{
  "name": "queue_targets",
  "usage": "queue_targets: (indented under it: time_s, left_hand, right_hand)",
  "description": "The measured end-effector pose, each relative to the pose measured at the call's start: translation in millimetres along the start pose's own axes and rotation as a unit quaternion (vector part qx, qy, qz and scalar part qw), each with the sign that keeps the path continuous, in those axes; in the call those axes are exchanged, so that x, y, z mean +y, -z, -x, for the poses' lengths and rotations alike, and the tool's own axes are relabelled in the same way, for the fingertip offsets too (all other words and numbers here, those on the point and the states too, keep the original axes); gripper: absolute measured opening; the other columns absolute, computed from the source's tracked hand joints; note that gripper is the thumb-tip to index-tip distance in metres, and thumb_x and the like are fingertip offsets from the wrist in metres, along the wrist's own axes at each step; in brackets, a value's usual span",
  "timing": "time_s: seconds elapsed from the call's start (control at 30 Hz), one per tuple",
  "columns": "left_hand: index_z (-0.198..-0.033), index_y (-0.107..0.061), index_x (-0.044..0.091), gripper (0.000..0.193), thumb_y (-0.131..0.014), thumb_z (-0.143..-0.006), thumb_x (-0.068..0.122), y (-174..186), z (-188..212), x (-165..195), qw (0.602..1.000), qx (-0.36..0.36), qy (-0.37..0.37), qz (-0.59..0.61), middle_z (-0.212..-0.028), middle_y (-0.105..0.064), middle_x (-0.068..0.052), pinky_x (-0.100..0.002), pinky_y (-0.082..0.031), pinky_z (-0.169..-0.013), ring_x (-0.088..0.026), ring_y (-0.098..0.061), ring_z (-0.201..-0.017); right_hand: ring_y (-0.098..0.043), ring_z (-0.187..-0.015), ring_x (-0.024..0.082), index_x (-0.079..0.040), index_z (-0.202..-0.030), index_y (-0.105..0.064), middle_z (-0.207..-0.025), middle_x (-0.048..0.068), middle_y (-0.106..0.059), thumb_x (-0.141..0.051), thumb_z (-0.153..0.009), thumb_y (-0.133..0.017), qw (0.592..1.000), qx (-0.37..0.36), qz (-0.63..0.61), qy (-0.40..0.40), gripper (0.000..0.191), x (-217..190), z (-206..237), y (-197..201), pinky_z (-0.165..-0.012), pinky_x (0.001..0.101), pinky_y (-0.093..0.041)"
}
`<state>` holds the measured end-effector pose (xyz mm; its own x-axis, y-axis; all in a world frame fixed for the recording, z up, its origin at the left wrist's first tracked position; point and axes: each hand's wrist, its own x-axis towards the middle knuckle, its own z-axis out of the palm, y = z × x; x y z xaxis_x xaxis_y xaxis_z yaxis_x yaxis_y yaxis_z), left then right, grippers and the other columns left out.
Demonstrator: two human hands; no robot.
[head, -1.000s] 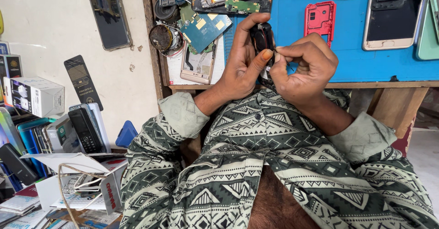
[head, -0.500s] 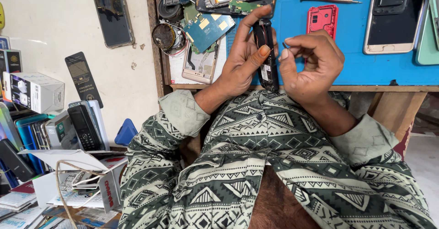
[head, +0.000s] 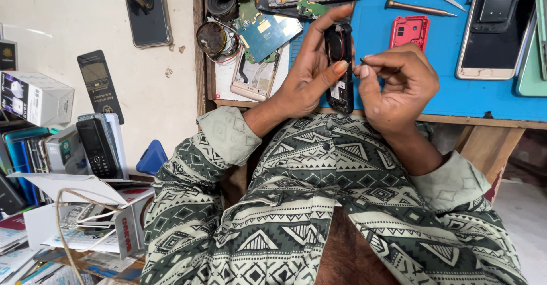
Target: The person works at a repair bench disassembling a smartphone, prying open its back cover and manipulating internal components with a small tool. They handle the phone's camera module and flex cables, then place the phone on the mat and reach for another phone on the desk.
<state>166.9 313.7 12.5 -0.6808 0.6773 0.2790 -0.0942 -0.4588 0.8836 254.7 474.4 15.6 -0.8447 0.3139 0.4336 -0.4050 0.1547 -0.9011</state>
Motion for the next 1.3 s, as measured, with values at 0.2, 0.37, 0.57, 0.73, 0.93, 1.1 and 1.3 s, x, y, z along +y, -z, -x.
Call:
queue_targets:
  time_s: [0.2, 0.37, 0.57, 0.73, 0.93, 1.1, 1.3]
  left_hand:
    - [-0.164, -0.017, 0.008, 0.068, -0.062, -0.112, 0.012, 4, 6, -3, 0.999, -0.007, 0.018, -0.050, -0.165, -0.025, -0.007, -0.032, -0.036, -0.121, -0.014, -0.034, -0.143]
    - [-0.165, -0.016, 0.011, 0.067, -0.061, -0.116, 0.008, 6, 8, -9, 0.998, -0.020, -0.014, -0.059, -0.163, -0.024, -0.003, -0.028, -0.029, -0.127, -0.010, -0.028, -0.150]
    - [-0.165, -0.015, 0.010, 0.068, -0.061, -0.116, 0.007, 7, 9, -9, 0.997, -0.023, -0.015, -0.068, -0.168, -0.022, -0.004, -0.029, -0.028, -0.129, -0.010, -0.025, -0.152]
    - [-0.165, -0.013, 0.010, 0.068, -0.059, -0.115, 0.003, 8, 8, -8, 0.995, -0.030, -0.018, -0.091, -0.168, -0.022, -0.005, -0.030, -0.026, -0.130, -0.011, -0.023, -0.153]
    - [-0.165, -0.015, 0.010, 0.068, -0.056, -0.112, -0.003, 8, 9, -8, 0.995, -0.024, -0.005, -0.100, -0.168, -0.023, -0.006, -0.030, -0.028, -0.129, -0.012, -0.026, -0.152]
    - [-0.165, -0.014, 0.010, 0.069, -0.056, -0.111, -0.002, 10, 8, -9, 0.995, -0.029, -0.006, -0.100, -0.168, -0.023, -0.005, -0.030, -0.030, -0.129, -0.012, -0.026, -0.152]
    - [-0.166, -0.015, 0.011, 0.065, -0.058, -0.117, 0.007, 10, 8, -7, 0.992, -0.028, -0.007, -0.119, -0.165, -0.025, -0.005, -0.029, -0.029, -0.128, -0.011, -0.027, -0.152]
  right_hand:
    - [-0.065, -0.085, 0.015, 0.009, -0.107, -0.067, -0.101, 0.014, -0.061, 0.014, -0.098, -0.072, 0.997, -0.003, 0.070, 0.024, 0.011, -5, 1, 2, -0.072, 0.0236, -0.055]
    - [-0.062, -0.082, 0.014, 0.007, -0.107, -0.069, -0.100, 0.012, -0.062, 0.011, -0.097, -0.074, 0.995, -0.008, 0.093, 0.033, 0.012, -6, 1, 3, -0.068, 0.0229, -0.051]
    - [-0.062, -0.081, 0.015, 0.006, -0.106, -0.068, -0.098, 0.013, -0.063, 0.009, -0.096, -0.074, 0.993, -0.015, 0.108, 0.046, 0.012, -7, -1, 3, -0.068, 0.0230, -0.051]
    - [-0.063, -0.081, 0.015, 0.006, -0.106, -0.069, -0.097, 0.012, -0.064, 0.009, -0.097, -0.077, 0.990, -0.018, 0.127, 0.056, 0.013, -8, -1, 2, -0.068, 0.0233, -0.051]
    - [-0.062, -0.079, 0.014, 0.004, -0.104, -0.071, -0.099, 0.011, -0.063, 0.009, -0.093, -0.076, 0.985, -0.015, 0.163, 0.052, 0.013, -8, -2, 2, -0.064, 0.0223, -0.048]
    - [-0.062, -0.075, 0.012, 0.003, -0.104, -0.072, -0.099, 0.011, -0.063, 0.008, -0.092, -0.077, 0.985, -0.014, 0.162, 0.053, 0.013, -6, -4, 1, -0.059, 0.0212, -0.047]
    - [-0.062, -0.074, 0.012, 0.004, -0.104, -0.072, -0.099, 0.010, -0.064, 0.008, -0.092, -0.077, 0.984, -0.018, 0.172, 0.050, 0.014, -5, -2, 2, -0.060, 0.0210, -0.047]
